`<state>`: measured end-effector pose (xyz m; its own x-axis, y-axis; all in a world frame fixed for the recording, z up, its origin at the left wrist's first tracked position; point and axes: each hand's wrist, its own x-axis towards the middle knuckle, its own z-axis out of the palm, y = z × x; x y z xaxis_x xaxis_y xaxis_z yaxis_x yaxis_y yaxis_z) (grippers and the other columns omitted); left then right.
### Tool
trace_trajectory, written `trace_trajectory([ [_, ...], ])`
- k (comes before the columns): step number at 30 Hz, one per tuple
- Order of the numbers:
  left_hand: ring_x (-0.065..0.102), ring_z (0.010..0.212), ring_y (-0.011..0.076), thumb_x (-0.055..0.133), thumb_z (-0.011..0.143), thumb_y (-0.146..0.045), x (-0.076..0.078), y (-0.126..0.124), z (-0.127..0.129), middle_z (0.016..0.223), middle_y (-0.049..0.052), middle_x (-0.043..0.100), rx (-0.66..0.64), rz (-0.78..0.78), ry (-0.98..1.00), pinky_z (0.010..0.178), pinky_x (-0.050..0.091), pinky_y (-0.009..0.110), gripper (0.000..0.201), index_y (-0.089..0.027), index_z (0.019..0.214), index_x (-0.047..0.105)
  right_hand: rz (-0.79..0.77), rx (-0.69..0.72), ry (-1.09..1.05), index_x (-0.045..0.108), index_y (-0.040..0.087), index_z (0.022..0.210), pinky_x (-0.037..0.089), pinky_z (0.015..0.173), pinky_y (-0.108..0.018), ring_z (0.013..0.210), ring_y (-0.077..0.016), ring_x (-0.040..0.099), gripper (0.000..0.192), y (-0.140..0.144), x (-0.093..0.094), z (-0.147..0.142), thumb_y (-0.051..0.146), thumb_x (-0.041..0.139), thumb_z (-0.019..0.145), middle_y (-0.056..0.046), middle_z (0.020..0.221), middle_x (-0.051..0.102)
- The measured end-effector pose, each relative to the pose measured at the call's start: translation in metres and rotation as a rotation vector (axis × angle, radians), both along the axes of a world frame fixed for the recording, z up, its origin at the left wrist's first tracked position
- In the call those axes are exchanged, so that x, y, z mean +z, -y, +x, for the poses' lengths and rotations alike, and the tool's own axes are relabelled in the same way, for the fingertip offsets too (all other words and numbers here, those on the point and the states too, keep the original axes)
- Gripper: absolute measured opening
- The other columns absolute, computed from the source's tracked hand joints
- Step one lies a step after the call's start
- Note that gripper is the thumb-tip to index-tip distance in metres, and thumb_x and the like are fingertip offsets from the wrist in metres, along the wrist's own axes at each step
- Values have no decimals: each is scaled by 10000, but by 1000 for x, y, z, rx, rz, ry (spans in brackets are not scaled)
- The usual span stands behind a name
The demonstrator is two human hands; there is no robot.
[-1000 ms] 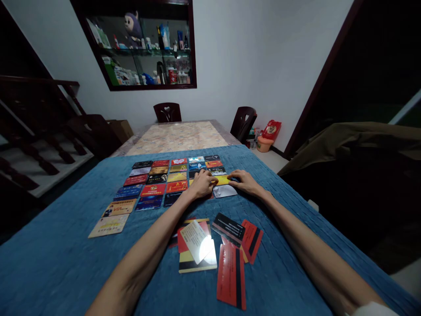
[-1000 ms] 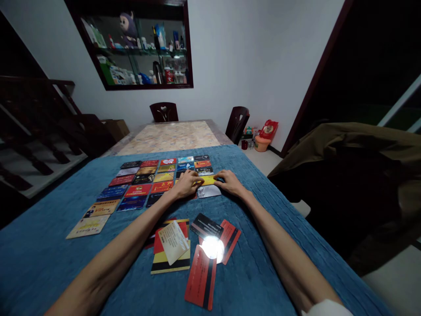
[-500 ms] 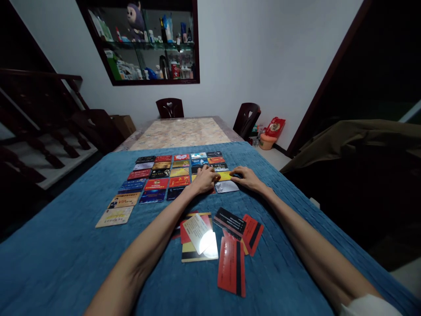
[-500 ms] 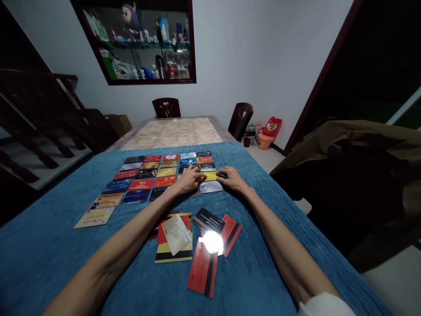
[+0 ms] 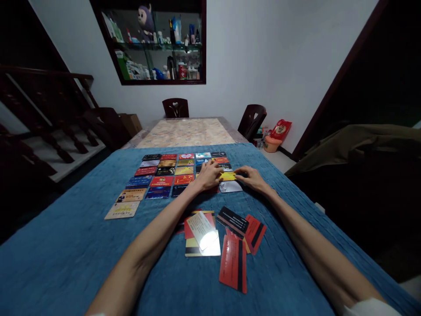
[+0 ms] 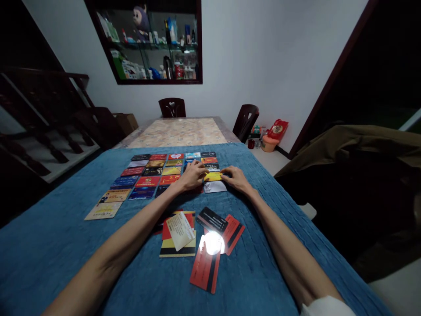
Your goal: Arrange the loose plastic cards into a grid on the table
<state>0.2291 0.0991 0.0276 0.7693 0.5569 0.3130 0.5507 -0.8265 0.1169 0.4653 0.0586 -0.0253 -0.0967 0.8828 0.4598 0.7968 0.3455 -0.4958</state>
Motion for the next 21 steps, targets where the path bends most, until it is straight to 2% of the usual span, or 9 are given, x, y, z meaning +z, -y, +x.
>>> trace_trajectory([
  [6, 485, 1090, 297, 513, 894, -146, 21, 23, -6, 989, 107, 668, -12, 57, 57, 910, 398, 461, 226, -185, 885, 735, 45, -31, -21, 758, 198, 914, 492, 797, -347, 844, -221, 649, 208, 2, 3, -2, 314, 604, 837, -65, 901, 721],
  [11, 484, 1083, 302, 548, 876, -141, 29, 50, -25, 913, 110, 665, -50, 92, 23, 898, 384, 470, 180, -167, 793, 706, 86, -39, -27, 745, 194, 841, 470, 822, -366, 825, -220, 630, 198, 5, 7, -7, 285, 569, 828, -60, 845, 706],
  [15, 487, 1099, 295, 526, 904, -142, 26, 74, -50, 901, 101, 663, -63, 102, -6, 898, 384, 455, 192, -171, 812, 691, 105, -3, -28, 735, 199, 824, 459, 818, -365, 819, -220, 625, 172, 10, 13, -17, 264, 576, 824, -58, 845, 716],
  [21, 498, 1098, 292, 545, 916, -174, 9, 111, -94, 922, 99, 662, -87, 125, -15, 900, 402, 451, 151, -156, 863, 685, 123, 113, 3, 727, 209, 823, 433, 815, -358, 824, -216, 613, 130, 18, 26, -42, 248, 607, 856, -57, 863, 730],
])
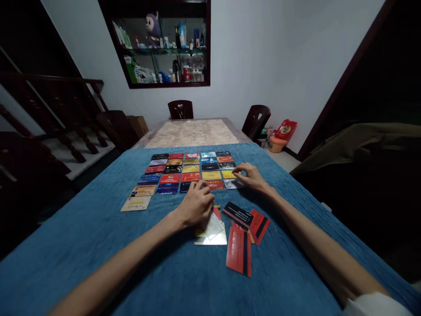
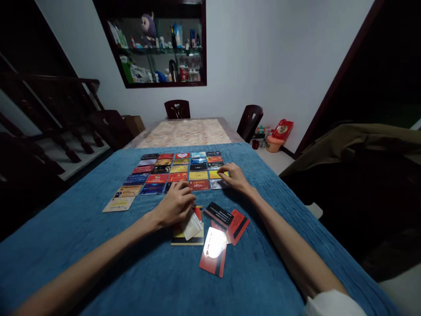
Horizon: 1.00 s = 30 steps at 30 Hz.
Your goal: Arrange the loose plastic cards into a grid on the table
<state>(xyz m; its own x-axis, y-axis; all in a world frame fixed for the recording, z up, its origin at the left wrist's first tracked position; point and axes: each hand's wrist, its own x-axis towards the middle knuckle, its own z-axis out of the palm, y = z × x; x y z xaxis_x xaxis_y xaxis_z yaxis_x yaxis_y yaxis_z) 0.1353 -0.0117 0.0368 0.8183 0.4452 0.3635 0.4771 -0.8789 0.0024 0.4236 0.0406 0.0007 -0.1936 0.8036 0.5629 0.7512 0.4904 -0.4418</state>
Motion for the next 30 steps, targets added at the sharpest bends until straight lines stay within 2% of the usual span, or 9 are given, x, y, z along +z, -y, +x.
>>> trace_trajectory([
  [6, 489, 1121, 306, 557, 923, -262, -12, 33, -27, 985, 101, 668, 8, -64, 41, 916, 397, 479, 156, -160, 936, 674, -31, 159, 85, 726, 203, 870, 416, 826, -356, 846, -211, 591, 96, 19, 8, -36, 196, 629, 874, -50, 893, 733],
  [9, 489, 1111, 309, 633, 871, -348, -15, 45, -31, 1041, 104, 660, 27, -120, 50, 931, 388, 494, 216, -161, 976, 655, -46, 242, 138, 722, 202, 890, 418, 842, -367, 839, -204, 578, 88, 36, 9, -57, 194, 634, 889, -46, 875, 719],
  [13, 477, 1123, 327, 707, 798, -466, -19, 55, -32, 1116, 125, 636, 55, -143, 33, 954, 374, 516, 406, -154, 1047, 635, -40, 325, 171, 719, 210, 971, 424, 865, -381, 916, -212, 564, 133, 62, 9, -82, 155, 637, 881, -56, 979, 715],
  [16, 468, 1146, 331, 718, 784, -486, -20, 58, -32, 1136, 126, 629, 53, -141, 26, 976, 361, 522, 424, -157, 1036, 628, -35, 372, 203, 706, 217, 1059, 431, 895, -404, 984, -225, 549, 201, 74, 7, -97, 149, 617, 891, -69, 1058, 708],
  [20, 474, 1148, 331, 718, 790, -459, -18, 61, -31, 1157, 118, 628, 68, -164, 31, 963, 376, 511, 409, -170, 1064, 627, -24, 369, 247, 696, 218, 1105, 426, 909, -426, 1009, -233, 524, 238, 80, 0, -106, 140, 589, 907, -74, 1091, 710],
  [24, 483, 1159, 329, 716, 795, -433, -15, 63, -32, 1142, 118, 638, 74, -169, 2, 956, 390, 486, 345, -158, 991, 645, -65, 380, 270, 707, 216, 1064, 418, 906, -432, 999, -237, 505, 213, 82, -5, -107, 138, 578, 914, -64, 1078, 720],
  [30, 523, 1106, 301, 661, 840, -408, -13, 61, -36, 1024, 111, 666, 7, -78, -68, 931, 393, 452, 272, -143, 903, 658, -116, 377, 289, 707, 218, 1060, 409, 907, -432, 1008, -238, 488, 209, 89, 0, -107, 158, 548, 938, -64, 1084, 716],
])
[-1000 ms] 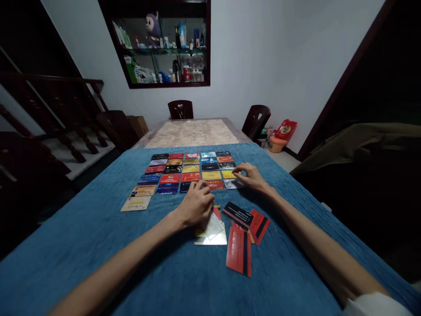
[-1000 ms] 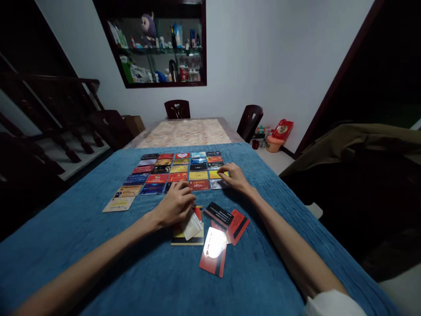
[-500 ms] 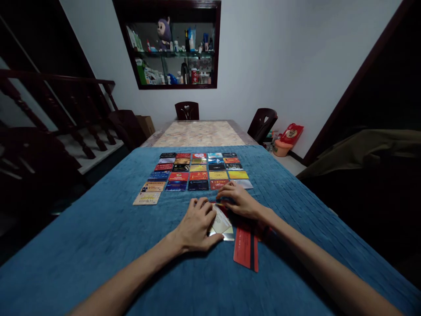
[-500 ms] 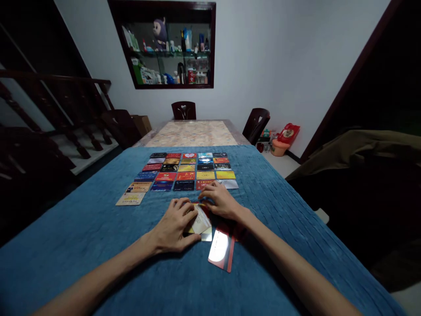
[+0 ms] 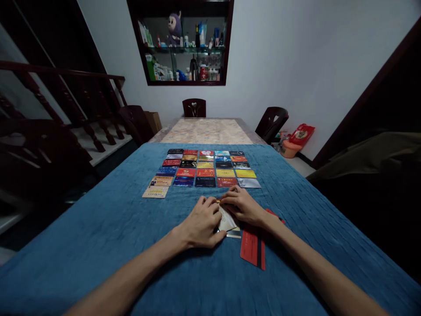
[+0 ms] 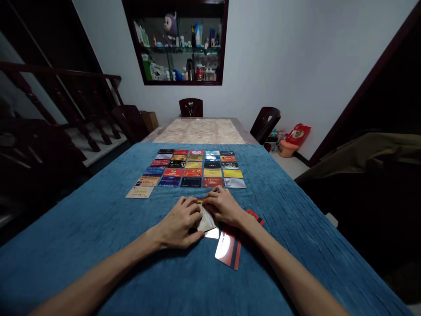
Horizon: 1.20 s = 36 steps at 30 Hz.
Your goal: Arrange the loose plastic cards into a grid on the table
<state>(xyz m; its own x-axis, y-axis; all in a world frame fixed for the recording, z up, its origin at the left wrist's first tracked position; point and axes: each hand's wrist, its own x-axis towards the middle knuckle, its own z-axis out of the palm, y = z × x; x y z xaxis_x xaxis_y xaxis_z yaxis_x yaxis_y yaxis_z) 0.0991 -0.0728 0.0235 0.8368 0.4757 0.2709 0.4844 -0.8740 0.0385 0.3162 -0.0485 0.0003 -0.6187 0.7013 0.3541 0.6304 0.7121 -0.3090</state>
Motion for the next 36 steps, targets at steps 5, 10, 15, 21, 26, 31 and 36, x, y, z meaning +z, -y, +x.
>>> trace_trajectory([
  [5, 542, 1016, 283, 620, 849, -356, 2, -1, -2, 964, 124, 665, -77, 149, -40, 890, 397, 427, 225, -133, 848, 649, 24, -17, 32, 712, 221, 1052, 405, 907, -438, 1022, -248, 486, 214, 2, 1, 3, 171, 532, 947, -73, 1063, 715],
  [10, 535, 882, 263, 586, 846, -249, 4, -3, -3, 858, 123, 659, -144, 306, -81, 808, 393, 412, 120, -136, 836, 624, 52, -17, 48, 708, 226, 1072, 411, 896, -433, 1009, -245, 503, 222, 3, 0, 8, 178, 530, 948, -80, 1055, 713],
  [15, 528, 822, 250, 534, 876, -178, 5, -5, -5, 816, 113, 650, -180, 383, -97, 758, 390, 401, 103, -141, 828, 617, 71, -3, 26, 703, 234, 1075, 418, 890, -437, 1002, -246, 524, 222, 3, -1, 9, 159, 554, 929, -77, 1017, 717],
  [21, 522, 777, 231, 453, 927, -136, 4, -10, -8, 773, 96, 627, -154, 447, -25, 744, 392, 394, 213, -151, 767, 594, 87, -9, 8, 688, 231, 1101, 424, 879, -432, 1000, -244, 519, 226, 3, -2, 7, 166, 558, 929, -80, 1015, 698],
  [26, 536, 807, 226, 392, 961, -119, 4, -14, -11, 771, 91, 624, -115, 436, 72, 764, 404, 387, 277, -157, 763, 582, 111, -18, -2, 671, 223, 1132, 421, 883, -432, 1007, -247, 509, 254, 3, -4, 4, 157, 576, 906, -82, 1035, 691],
  [31, 576, 893, 221, 465, 909, -129, 5, -16, -13, 787, 72, 644, -70, 211, 359, 797, 436, 367, 163, -164, 794, 574, 147, -21, -100, 667, 217, 1105, 427, 891, -439, 1003, -245, 523, 247, 1, -5, 3, 128, 570, 896, -78, 1051, 692],
  [36, 574, 777, 178, 498, 843, -110, -2, -25, -16, 751, 31, 608, 91, -56, 527, 738, 453, 318, 122, -177, 760, 557, 161, -84, -294, 676, 216, 949, 460, 812, -393, 894, -225, 559, 118, 3, -5, 5, 209, 559, 942, -70, 910, 689],
])
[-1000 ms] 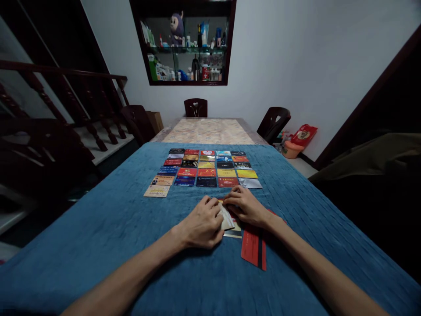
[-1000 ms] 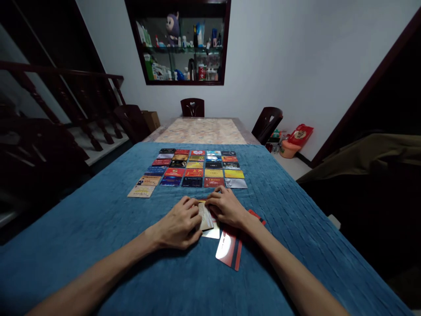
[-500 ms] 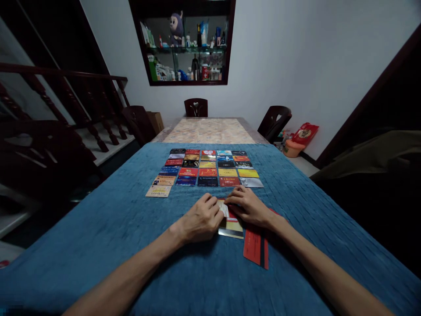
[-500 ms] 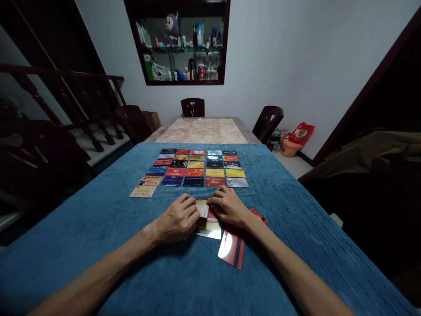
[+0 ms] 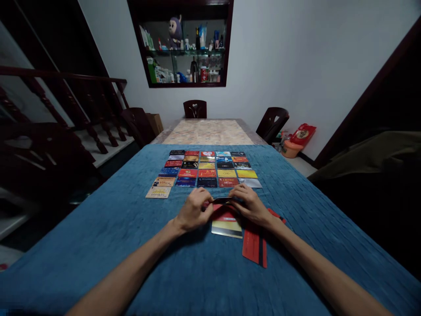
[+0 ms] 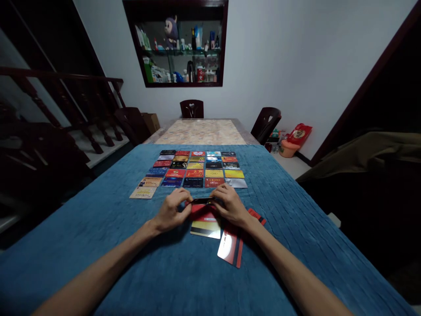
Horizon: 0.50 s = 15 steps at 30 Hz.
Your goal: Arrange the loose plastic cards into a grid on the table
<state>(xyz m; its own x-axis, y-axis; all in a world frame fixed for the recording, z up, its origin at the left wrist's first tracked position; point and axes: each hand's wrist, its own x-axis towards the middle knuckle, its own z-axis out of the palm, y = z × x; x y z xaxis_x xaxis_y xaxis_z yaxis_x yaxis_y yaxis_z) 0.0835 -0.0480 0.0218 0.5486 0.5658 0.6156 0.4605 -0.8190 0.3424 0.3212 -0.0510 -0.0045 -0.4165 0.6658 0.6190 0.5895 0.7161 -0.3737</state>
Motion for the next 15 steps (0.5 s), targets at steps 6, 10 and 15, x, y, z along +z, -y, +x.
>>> trace_trajectory([
  [6, 582, 779, 185, 513, 783, -86, -8, -12, -4, 788, 33, 613, 83, -103, -41, 728, 468, 310, 114, -174, 791, 584, 36, -58, -68, 681, 222, 1018, 475, 763, -376, 857, -226, 583, 145, 4, 0, -2, 243, 555, 949, -74, 895, 689],
  [10, 604, 838, 193, 520, 796, -98, -11, -16, -6, 851, 37, 644, 91, -129, -76, 774, 488, 320, 185, -180, 919, 631, 26, -57, -53, 685, 231, 1059, 479, 786, -389, 858, -228, 583, 176, 5, -1, -4, 243, 547, 950, -70, 882, 694],
  [15, 613, 849, 197, 519, 787, -87, -12, -16, -6, 882, 39, 651, 94, -163, -78, 807, 500, 340, 342, -174, 1099, 630, 12, -64, -53, 677, 232, 1057, 473, 768, -377, 857, -227, 582, 165, 6, -2, -3, 228, 559, 943, -67, 900, 698],
])
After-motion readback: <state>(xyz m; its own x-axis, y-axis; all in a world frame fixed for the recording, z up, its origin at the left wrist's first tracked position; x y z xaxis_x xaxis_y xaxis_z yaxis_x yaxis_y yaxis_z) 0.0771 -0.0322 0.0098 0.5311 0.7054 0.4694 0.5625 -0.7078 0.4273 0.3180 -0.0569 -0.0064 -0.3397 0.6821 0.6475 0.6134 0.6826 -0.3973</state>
